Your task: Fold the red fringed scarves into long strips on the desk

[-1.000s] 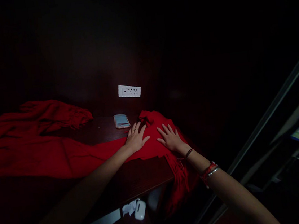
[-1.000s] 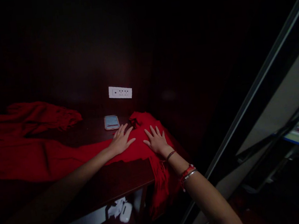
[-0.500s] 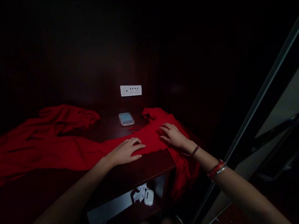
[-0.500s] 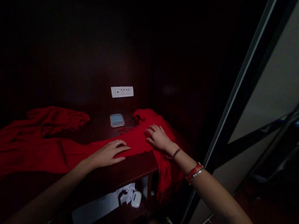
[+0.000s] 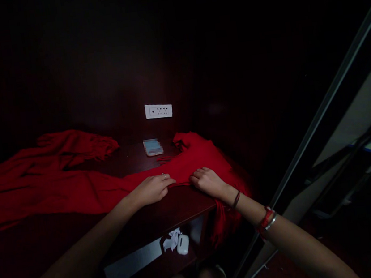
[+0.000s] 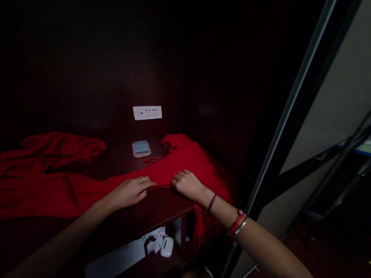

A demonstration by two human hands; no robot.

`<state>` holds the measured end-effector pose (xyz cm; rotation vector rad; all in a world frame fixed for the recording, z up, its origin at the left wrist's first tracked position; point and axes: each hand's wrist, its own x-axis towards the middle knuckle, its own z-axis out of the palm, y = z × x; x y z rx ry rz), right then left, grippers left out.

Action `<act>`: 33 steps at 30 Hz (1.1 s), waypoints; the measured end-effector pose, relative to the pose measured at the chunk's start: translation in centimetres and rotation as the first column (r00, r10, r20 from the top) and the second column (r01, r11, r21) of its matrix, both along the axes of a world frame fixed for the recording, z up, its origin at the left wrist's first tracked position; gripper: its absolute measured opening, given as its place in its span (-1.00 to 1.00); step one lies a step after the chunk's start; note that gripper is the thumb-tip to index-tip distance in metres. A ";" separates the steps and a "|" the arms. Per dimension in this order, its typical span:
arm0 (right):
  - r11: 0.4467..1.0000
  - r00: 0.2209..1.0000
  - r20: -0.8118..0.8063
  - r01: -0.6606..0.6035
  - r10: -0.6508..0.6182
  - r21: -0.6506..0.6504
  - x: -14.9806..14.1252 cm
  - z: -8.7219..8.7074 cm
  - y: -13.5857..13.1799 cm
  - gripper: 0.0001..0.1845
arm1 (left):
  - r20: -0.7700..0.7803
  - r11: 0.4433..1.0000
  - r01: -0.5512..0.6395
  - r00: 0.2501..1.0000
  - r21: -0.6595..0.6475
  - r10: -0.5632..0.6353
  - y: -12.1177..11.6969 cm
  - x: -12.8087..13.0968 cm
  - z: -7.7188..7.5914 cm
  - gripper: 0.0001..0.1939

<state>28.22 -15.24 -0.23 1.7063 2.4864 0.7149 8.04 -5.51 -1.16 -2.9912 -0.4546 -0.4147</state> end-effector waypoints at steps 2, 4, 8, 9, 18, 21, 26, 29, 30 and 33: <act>1.000 1.000 -0.001 0.000 0.000 0.001 -0.1 0.0 0.0 -0.82 | 0.028 0.999 -0.029 0.999 0.018 0.029 -0.4 0.4 -0.2 -0.70; 1.000 1.000 -0.012 0.001 -0.001 0.006 -0.1 0.0 0.1 -0.82 | 0.041 0.997 -0.063 0.997 0.055 0.060 -0.8 1.0 -0.4 -0.69; 0.998 0.999 -0.048 0.024 -0.021 0.059 0.1 0.0 0.4 -0.82 | 0.009 0.987 -0.053 0.999 0.151 0.052 -1.3 2.1 -0.8 -0.77; 0.997 0.998 -0.054 0.032 -0.028 0.072 0.1 0.0 0.4 -0.82 | 0.006 0.986 -0.041 0.999 0.164 0.041 -1.3 2.3 -0.9 -0.76; 0.999 0.997 -0.076 0.029 -0.027 0.021 0.6 0.3 -1.0 -0.80 | 0.077 0.999 0.032 0.996 0.043 -0.035 -1.0 1.9 -0.6 -0.78; 0.998 0.994 -0.089 0.067 -0.064 0.024 1.2 0.3 -1.2 -0.81 | 0.126 0.997 0.069 0.990 -0.027 -0.065 -1.0 2.0 -0.6 -0.76; 0.995 0.984 -0.154 0.097 -0.092 0.026 1.9 0.1 -1.1 -0.84 | 0.161 0.961 0.187 0.975 -0.204 -0.155 -0.8 1.6 -0.4 -0.76; 0.995 0.966 -0.235 0.100 -0.104 -0.027 2.5 0.2 -1.2 -0.81 | 0.154 0.912 0.245 0.967 -0.328 -0.204 -0.4 0.9 0.3 -0.82; 0.995 0.962 -0.256 0.077 -0.091 -0.063 2.7 0.5 -1.2 -0.79 | 0.158 0.900 0.249 0.966 -0.357 -0.205 -0.1 0.7 0.6 -0.81; 0.989 0.952 -0.303 0.004 -0.050 -0.149 2.8 1.9 -1.1 -0.73 | 0.231 0.921 0.154 0.970 -0.359 -0.073 1.2 -0.2 1.5 -0.73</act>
